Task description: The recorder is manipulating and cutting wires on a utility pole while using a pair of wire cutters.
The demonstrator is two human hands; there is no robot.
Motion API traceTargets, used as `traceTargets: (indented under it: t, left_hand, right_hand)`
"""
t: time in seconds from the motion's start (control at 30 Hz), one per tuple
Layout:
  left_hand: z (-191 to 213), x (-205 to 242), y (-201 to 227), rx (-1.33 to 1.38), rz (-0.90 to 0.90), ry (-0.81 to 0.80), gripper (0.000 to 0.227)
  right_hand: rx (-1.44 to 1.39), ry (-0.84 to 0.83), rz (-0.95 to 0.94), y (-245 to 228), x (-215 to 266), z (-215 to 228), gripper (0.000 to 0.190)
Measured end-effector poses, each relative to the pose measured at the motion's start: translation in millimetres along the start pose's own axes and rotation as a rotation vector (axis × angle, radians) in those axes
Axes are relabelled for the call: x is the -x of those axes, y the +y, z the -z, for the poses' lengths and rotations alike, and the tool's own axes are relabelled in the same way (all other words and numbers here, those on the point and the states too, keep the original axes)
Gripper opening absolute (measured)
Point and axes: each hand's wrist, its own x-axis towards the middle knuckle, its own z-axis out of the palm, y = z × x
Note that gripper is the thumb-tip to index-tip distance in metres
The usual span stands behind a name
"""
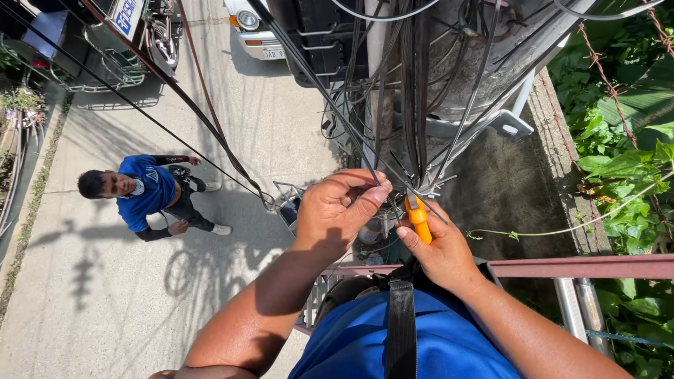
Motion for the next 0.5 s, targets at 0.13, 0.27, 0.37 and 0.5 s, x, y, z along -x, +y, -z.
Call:
traceTargets:
  t: [0.13, 0.27, 0.37, 0.5]
  left_hand:
    - [-1.3, -1.4, -9.9, 0.045, -0.061, -0.022, 0.016]
    - [-6.1, -0.4, -16.6, 0.012, 0.023, -0.005, 0.017]
    - [-7.9, 1.9, -19.7, 0.017, 0.027, -0.011, 0.017]
    - [-7.7, 5.1, -22.1, 0.137, -0.002, -0.035, 0.015]
  right_hand:
    - [0.031, 0.015, 0.06, 3.6, 3.4, 0.8, 0.025]
    - [-0.028, 0.002, -0.036, 3.7, 8.3, 0.7, 0.025]
    - [0.001, -0.011, -0.02, 3.5, 9.6, 1.4, 0.024]
    - [0.02, -0.037, 0.025, 1.9, 11.1, 0.9, 0.023]
